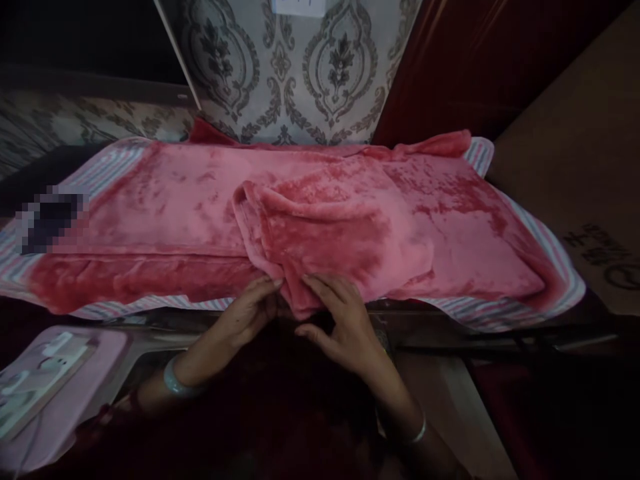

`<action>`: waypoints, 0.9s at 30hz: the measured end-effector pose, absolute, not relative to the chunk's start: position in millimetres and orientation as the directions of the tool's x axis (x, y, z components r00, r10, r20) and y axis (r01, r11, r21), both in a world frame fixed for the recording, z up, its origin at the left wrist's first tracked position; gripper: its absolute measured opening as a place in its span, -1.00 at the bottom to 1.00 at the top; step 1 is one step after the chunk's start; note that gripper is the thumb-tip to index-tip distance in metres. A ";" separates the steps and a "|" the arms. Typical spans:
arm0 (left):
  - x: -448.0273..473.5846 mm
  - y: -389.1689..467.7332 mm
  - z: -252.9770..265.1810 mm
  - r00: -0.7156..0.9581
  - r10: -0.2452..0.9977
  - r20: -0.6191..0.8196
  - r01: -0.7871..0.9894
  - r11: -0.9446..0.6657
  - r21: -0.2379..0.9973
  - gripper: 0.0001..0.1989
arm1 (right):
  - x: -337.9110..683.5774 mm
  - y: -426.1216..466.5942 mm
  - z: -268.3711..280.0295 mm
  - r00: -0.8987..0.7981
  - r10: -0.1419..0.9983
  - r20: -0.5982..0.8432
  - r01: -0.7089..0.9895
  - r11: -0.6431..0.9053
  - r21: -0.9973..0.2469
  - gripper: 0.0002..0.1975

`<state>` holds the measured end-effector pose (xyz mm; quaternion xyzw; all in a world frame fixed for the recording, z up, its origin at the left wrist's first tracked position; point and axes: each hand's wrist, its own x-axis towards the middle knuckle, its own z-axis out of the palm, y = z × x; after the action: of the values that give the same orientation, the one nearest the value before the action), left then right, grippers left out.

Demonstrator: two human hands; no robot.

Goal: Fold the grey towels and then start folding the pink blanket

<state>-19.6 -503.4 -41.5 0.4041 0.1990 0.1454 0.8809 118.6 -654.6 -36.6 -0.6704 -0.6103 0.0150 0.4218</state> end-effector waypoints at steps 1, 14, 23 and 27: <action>-17.4 -503.4 -38.4 0.878 0.425 -0.219 -0.115 0.632 0.767 -0.80 | 117.3 -654.7 -34.9 0.261 0.823 0.505 0.804 0.105 -0.585 -0.38; -16.4 -500.3 -43.5 0.891 0.406 -0.202 -0.119 0.638 0.760 -0.83 | 107.3 -636.0 -29.4 0.414 0.732 0.541 0.701 0.122 -0.702 -0.74; -19.5 -504.8 -46.3 0.868 0.434 -0.243 -0.147 0.691 0.708 -0.77 | 103.2 -644.3 -39.9 0.185 0.702 0.687 0.850 0.236 -0.471 -0.54; -20.1 -512.1 -40.5 0.827 0.490 -0.277 -0.155 0.672 0.724 -0.83 | 103.9 -638.1 -47.6 0.120 0.763 0.635 0.901 0.185 -0.391 -0.30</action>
<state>-20.1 -512.1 -40.5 0.3617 0.2313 0.1822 0.8846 103.9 -638.1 -47.6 -0.6326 -0.6577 -0.0867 0.3997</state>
